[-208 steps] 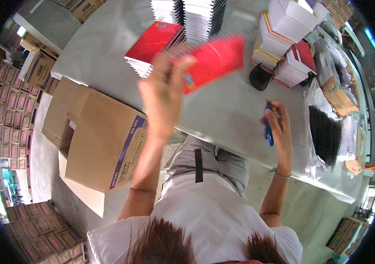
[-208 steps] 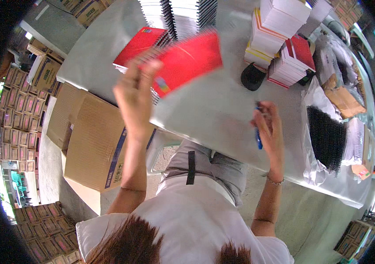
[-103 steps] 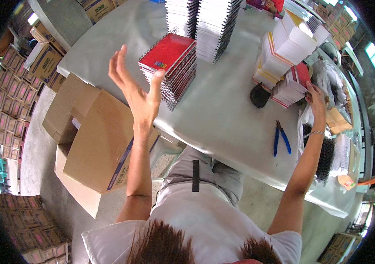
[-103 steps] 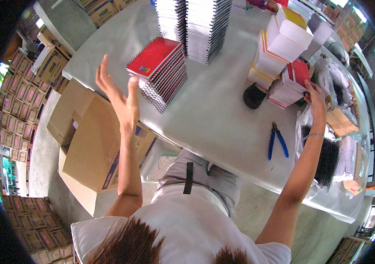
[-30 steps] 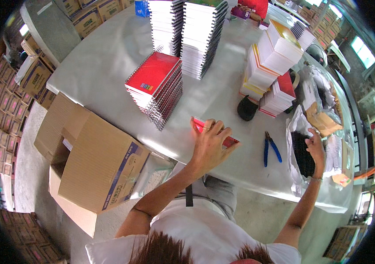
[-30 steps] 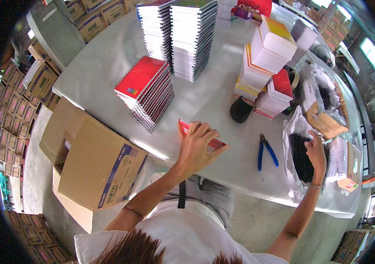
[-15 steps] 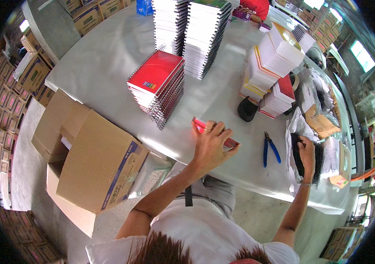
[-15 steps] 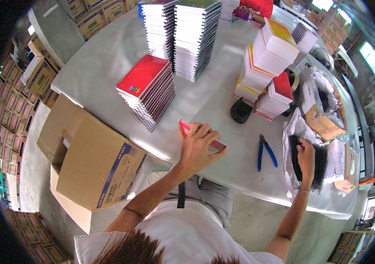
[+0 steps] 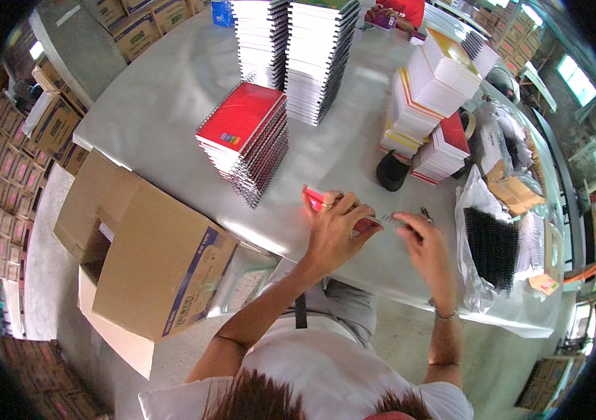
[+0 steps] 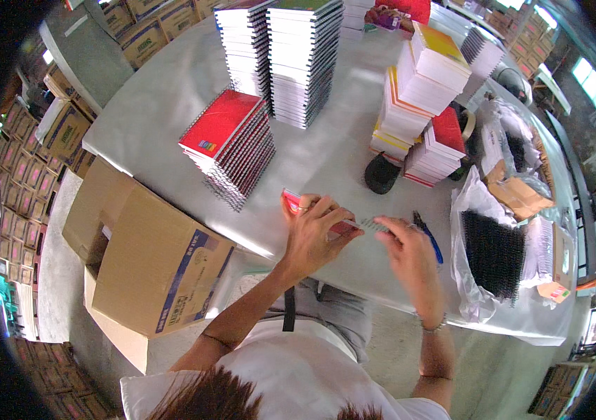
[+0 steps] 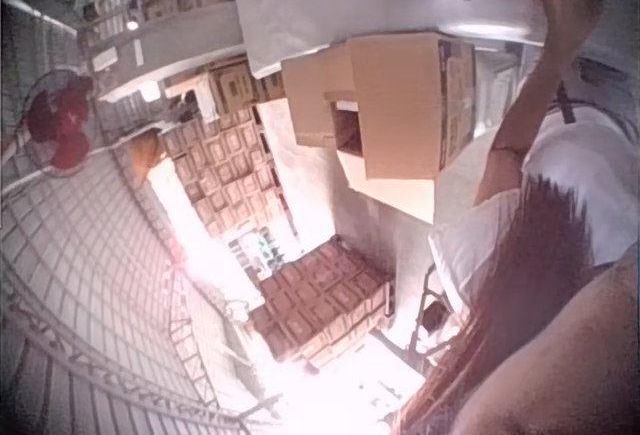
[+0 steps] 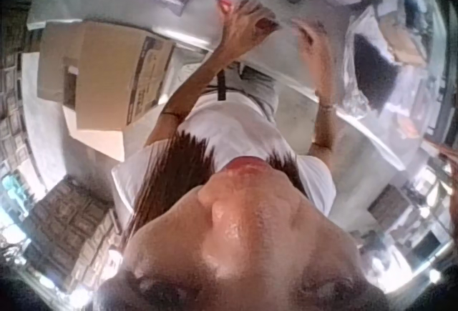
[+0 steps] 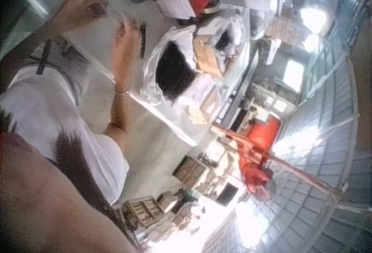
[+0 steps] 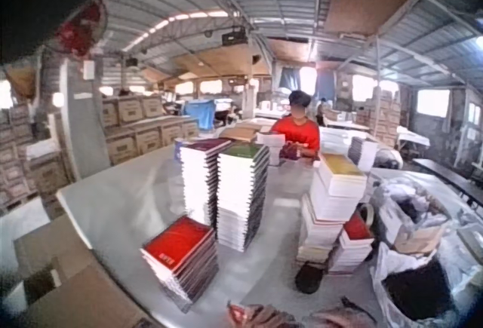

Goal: The person binds notepads by inserting a spiral wire into the pre-punched holes of a notepad, using pliers to trim and secure the wire ends, and then stacks the completed notebook on the table.

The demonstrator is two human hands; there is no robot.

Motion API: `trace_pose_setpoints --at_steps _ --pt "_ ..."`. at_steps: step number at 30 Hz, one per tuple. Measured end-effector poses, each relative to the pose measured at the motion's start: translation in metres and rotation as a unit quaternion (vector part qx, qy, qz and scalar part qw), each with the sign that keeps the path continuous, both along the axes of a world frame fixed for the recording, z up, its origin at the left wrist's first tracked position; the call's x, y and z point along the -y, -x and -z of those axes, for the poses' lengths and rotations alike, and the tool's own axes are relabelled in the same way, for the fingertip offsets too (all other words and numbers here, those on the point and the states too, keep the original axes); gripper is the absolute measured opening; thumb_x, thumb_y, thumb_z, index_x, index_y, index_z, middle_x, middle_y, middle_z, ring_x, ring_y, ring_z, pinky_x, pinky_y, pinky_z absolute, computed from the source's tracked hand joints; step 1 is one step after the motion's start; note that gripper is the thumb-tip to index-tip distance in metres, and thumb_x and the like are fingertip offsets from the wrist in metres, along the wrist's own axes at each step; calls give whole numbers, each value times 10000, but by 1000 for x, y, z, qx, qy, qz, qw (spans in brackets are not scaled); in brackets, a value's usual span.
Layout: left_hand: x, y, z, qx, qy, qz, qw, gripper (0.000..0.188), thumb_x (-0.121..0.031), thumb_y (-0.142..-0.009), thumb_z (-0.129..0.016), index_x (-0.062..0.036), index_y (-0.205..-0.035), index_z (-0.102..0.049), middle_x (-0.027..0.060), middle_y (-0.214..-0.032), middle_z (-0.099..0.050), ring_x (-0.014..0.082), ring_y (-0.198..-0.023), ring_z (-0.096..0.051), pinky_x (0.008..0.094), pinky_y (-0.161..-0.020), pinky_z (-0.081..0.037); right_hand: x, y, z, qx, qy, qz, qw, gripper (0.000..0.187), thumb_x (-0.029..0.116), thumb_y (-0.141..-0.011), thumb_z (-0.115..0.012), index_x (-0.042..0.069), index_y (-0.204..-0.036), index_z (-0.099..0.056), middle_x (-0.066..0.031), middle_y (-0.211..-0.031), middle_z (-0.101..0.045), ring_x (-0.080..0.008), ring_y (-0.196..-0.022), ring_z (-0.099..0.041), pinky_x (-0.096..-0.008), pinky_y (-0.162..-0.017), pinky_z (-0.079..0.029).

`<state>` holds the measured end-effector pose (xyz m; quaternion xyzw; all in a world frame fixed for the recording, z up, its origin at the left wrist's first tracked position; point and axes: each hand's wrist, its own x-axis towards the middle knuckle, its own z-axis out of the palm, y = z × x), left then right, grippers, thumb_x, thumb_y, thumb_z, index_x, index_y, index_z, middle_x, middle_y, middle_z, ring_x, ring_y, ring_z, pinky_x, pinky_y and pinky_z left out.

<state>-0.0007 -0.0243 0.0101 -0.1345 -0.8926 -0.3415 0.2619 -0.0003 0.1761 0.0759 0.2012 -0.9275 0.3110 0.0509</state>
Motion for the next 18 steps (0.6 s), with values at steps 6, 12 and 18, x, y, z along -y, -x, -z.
trace_pose_setpoints --at_steps 6,12,18 --pt "7 -1 0 10 22 21 999 256 -360 -775 -788 -247 -994 -720 -42 -979 -568 220 -1082 -497 617 -1007 -239 19 5 23 -47 34 0 998 182 137 -917 -654 67 -1084 -673 -102 -932 -666 -287 -824 -620 -412 -788 -446" --pt "9 1 -2 30 14 33 999 263 -346 -769 -799 -270 -1009 -724 -38 -979 -559 222 -1093 -489 585 -995 -246 15 4 26 -75 44 1 996 201 108 -888 -688 76 -1086 -674 -67 -956 -672 -236 -791 -619 -375 -876 -404" --pt "9 3 0 27 1 41 999 246 -346 -759 -810 -273 -983 -737 -40 -966 -553 220 -1097 -486 582 -999 -237 14 2 32 -122 15 0 992 216 93 -885 -689 102 -1099 -667 -55 -999 -655 -238 -945 -606 -399 -922 -384"
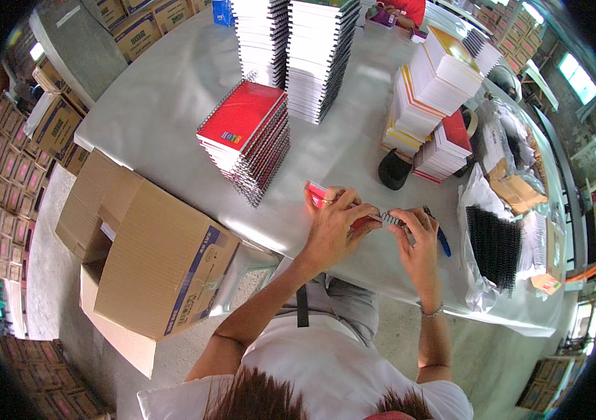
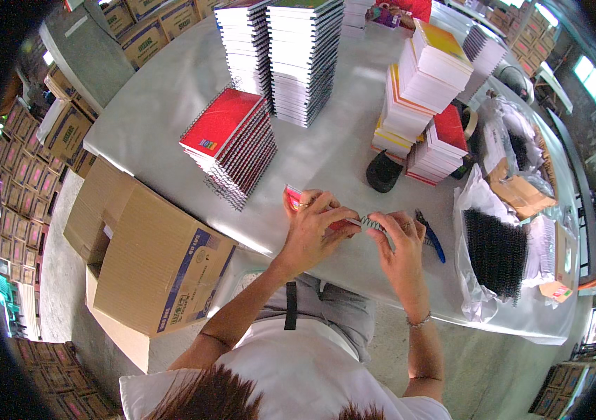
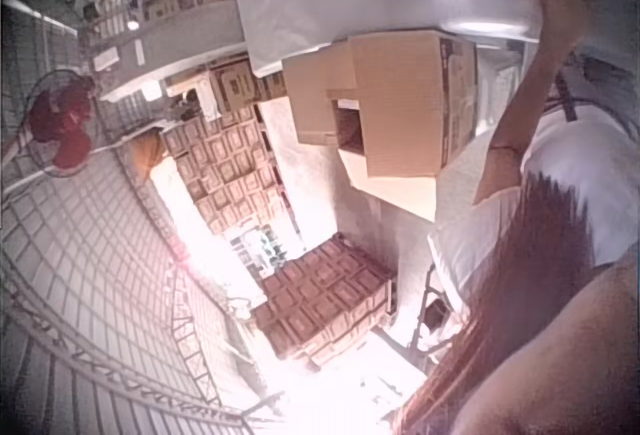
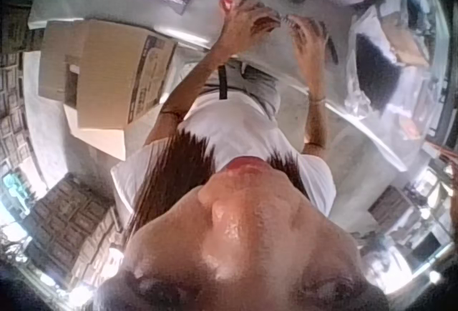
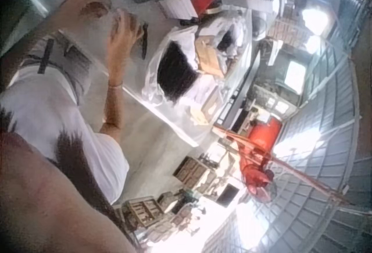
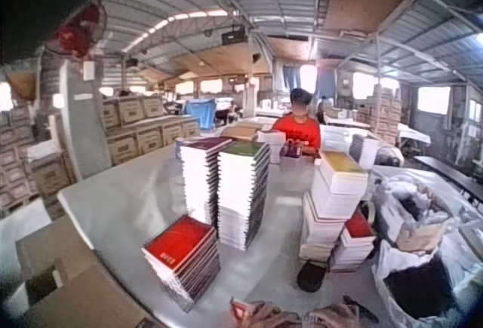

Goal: The person binds notepads by inserting a spiral wire into the pre-punched holes of a notepad, using pliers to trim and secure the wire ends, and then stacks the completed notebook on the table.

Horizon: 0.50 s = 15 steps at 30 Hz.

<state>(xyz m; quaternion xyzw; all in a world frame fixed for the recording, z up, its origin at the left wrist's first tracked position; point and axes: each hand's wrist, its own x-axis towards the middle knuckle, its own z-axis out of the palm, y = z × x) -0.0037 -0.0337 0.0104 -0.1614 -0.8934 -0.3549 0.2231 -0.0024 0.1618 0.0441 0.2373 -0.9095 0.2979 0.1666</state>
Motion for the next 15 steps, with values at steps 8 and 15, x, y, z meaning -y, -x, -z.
trace_pose_setpoints --at_steps 8,15 --pt "0 -1 0 -1 -5 -3 1000 220 -351 -764 -805 -277 -963 -748 -46 -959 -556 216 -1114 -485 604 -1013 -219 2 4 15 -21 37 -7 999 243 23 -856 -688 90 -1082 -627 -72 -1018 -640 -272 -1004 -602 -418 -941 -398" --pt "-1 0 -1 0 -2 -6 1000 217 -354 -775 -793 -284 -975 -744 -47 -970 -561 220 -1125 -487 617 -1015 -217 4 8 26 -16 86 -22 996 265 -57 -825 -675 47 -1052 -585 -109 -1029 -626 -308 -1005 -608 -415 -862 -463"
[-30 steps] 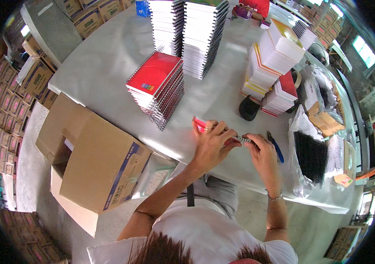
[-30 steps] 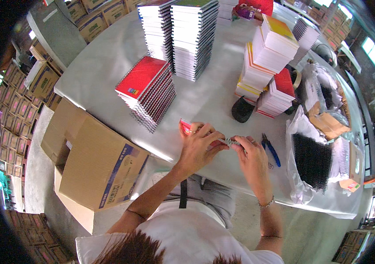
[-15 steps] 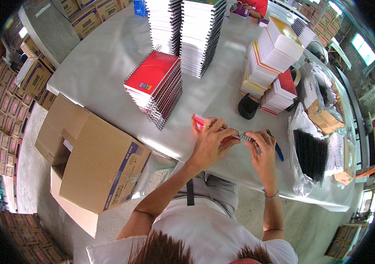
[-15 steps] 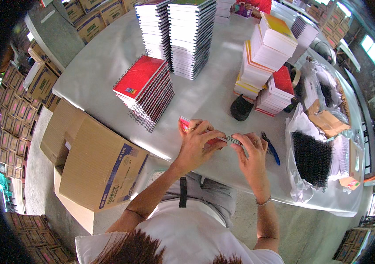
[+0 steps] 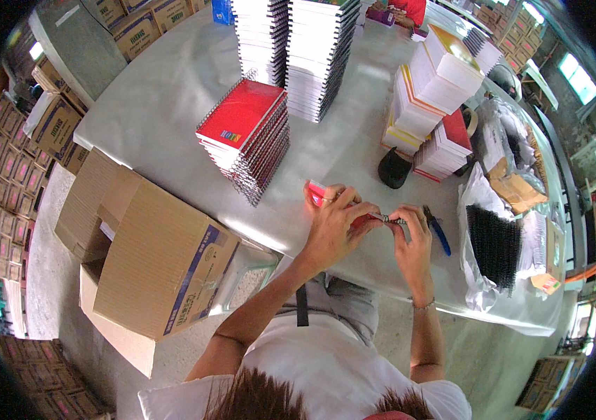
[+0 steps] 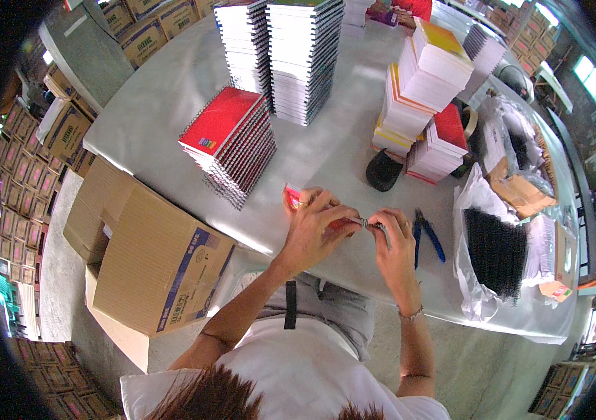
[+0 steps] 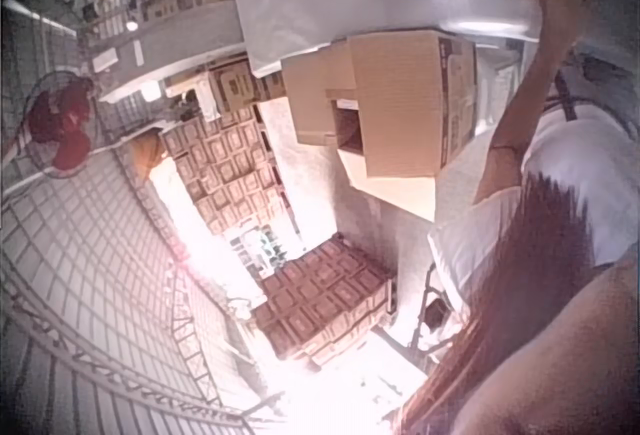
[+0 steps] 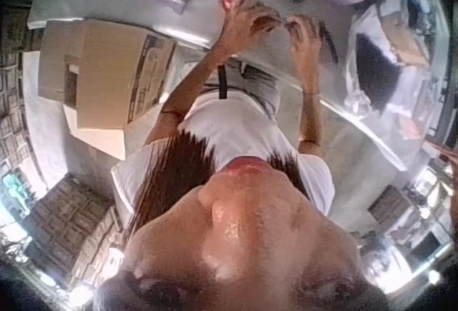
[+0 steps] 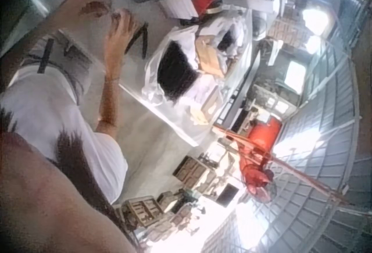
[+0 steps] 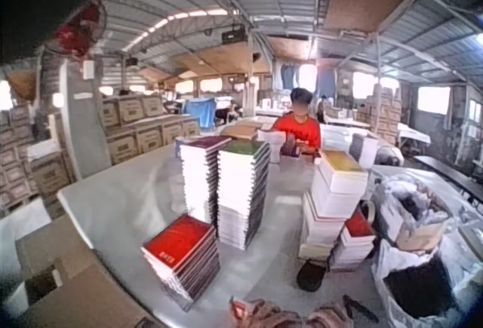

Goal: The person binds notepads by inserting a spiral wire into the pre-punched holes of a notepad, using pliers to trim and secure the wire ends, and then stacks the completed notebook on the table.

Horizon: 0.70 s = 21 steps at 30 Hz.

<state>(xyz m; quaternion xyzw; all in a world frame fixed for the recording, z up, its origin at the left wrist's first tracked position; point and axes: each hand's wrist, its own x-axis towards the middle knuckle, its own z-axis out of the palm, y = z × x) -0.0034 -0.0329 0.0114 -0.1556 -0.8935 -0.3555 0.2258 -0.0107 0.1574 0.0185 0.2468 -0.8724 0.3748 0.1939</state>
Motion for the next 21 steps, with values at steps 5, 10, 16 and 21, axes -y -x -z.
trace_pose_setpoints --at_steps 5,10,16,21 --pt "1 0 2 -3 3 -1 1000 238 -353 -788 -781 -297 -1016 -741 -48 -974 -557 216 -1115 -486 615 -1014 -221 1 -1 -8 64 47 -37 996 271 -64 -841 -655 36 -1082 -581 -121 -1030 -621 -323 -991 -611 -415 -844 -472" --pt "-3 0 4 -17 20 -13 1000 368 -336 -805 -757 -344 -1170 -711 -44 -973 -545 212 -1098 -484 609 -1018 -222 -1 -5 -8 41 -41 -14 998 267 -34 -887 -616 24 -1145 -579 -128 -1051 -619 -331 -1005 -594 -434 -878 -447" --pt "-6 -2 5 -15 50 -36 998 468 -287 -838 -722 -349 -1295 -643 -20 -1008 -522 212 -1101 -479 648 -1013 -227 10 -6 -15 44 -42 21 998 246 33 -912 -628 25 -1152 -576 -142 -1067 -610 -345 -992 -581 -426 -851 -432" --pt "-7 -3 4 -16 52 -35 998 504 -228 -857 -695 -342 -1341 -608 -11 -1045 -523 227 -1110 -473 686 -1010 -214 6 0 -9 28 -83 21 996 225 107 -923 -641 30 -1120 -566 -141 -1051 -602 -345 -979 -580 -443 -834 -419"
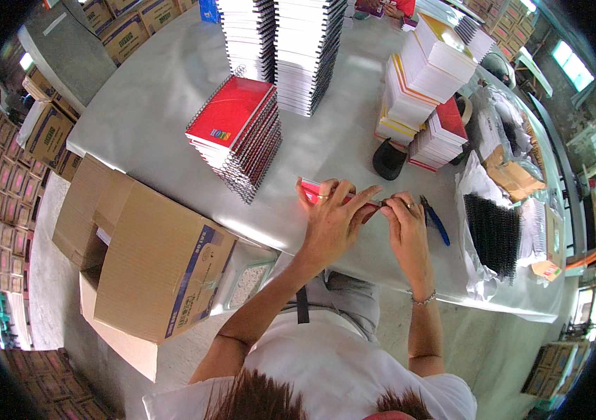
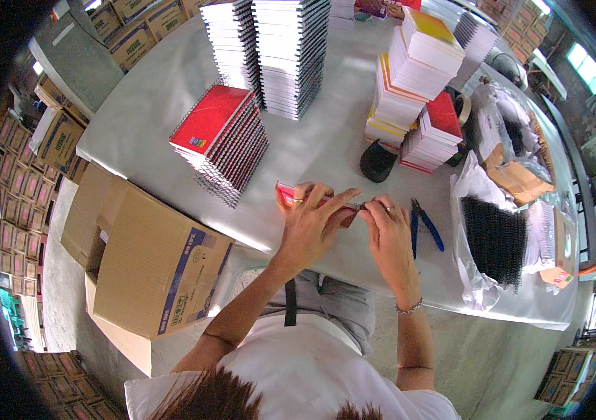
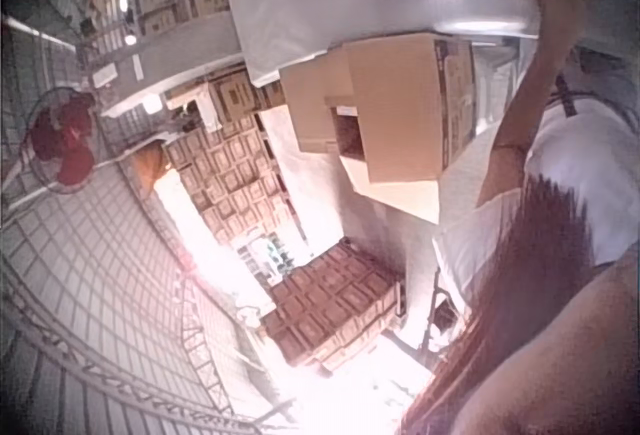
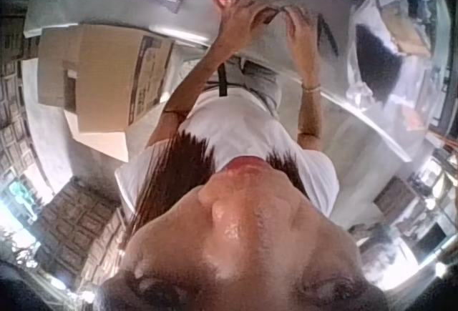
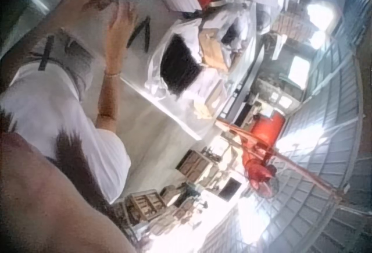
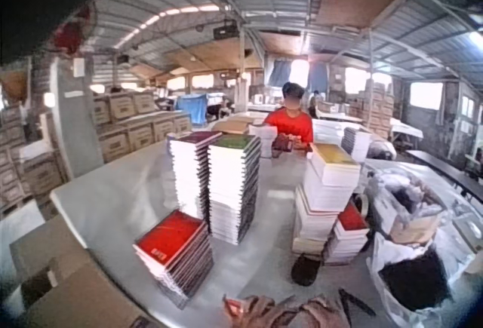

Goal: The person binds notepads by inserting a spiral wire into the pre-punched holes of a notepad, using pliers to trim and secure the wire ends, and then stacks the completed notebook on the table.

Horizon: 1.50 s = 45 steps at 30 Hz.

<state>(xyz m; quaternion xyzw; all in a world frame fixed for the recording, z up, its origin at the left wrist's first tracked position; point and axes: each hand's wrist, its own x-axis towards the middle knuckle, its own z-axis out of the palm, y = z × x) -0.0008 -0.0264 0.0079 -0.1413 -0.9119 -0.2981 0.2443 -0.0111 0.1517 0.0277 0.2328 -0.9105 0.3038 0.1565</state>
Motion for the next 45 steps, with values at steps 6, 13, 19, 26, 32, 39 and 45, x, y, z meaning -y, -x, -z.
trace_pose_setpoints --at_steps 6,13,19,26,32,39,45 --pt "0 0 3 14 6 2 1000 520 -177 -867 -674 -329 -1358 -595 3 -1080 -526 239 -1134 -463 702 -998 -217 5 0 -6 3 -19 6 1000 166 123 -928 -634 36 -1061 -585 -116 -1004 -589 -324 -967 -576 -434 -839 -404" --pt "3 0 1 16 6 10 1000 648 -122 -784 -706 -283 -1392 -550 1 -1148 -517 236 -1152 -473 712 -1027 -194 7 4 -8 -15 -70 -11 997 183 132 -935 -624 58 -1092 -565 -108 -995 -585 -307 -951 -572 -429 -830 -397" --pt "3 -3 -2 28 22 9 999 641 -122 -791 -693 -237 -1401 -535 19 -1187 -508 243 -1173 -466 733 -1029 -194 10 7 -7 -14 -48 -2 999 269 171 -930 -649 80 -1153 -530 -105 -984 -586 -300 -930 -577 -426 -821 -397" --pt "2 0 3 15 37 -9 999 660 -83 -810 -656 -252 -1430 -505 26 -1220 -499 265 -1218 -442 706 -1036 -213 17 11 -7 -35 -18 -16 999 264 115 -885 -688 80 -1091 -526 -90 -974 -576 -299 -929 -576 -426 -824 -397" --pt "2 -2 2 18 40 -8 999 617 -110 -841 -647 -256 -1425 -512 37 -1271 -484 270 -1227 -438 706 -1031 -217 20 10 8 -38 43 4 998 274 82 -879 -685 68 -1106 -532 -100 -1015 -593 -316 -960 -579 -444 -859 -407" --pt "2 0 5 4 40 -11 999 608 -121 -859 -650 -243 -1437 -507 101 -1350 -438 301 -1258 -419 679 -1018 -221 24 8 10 -46 36 8 998 204 82 -891 -679 34 -1055 -568 -113 -1024 -598 -330 -971 -576 -430 -849 -426" --pt "9 -1 -1 -17 -82 -21 996 647 -115 -814 -738 -200 -1415 -514 142 -1369 -419 355 -1285 -387 582 -1052 -273 26 10 -1 -34 56 -5 998 178 132 -918 -663 27 -1043 -592 -134 -998 -596 -334 -963 -578 -433 -836 -434"
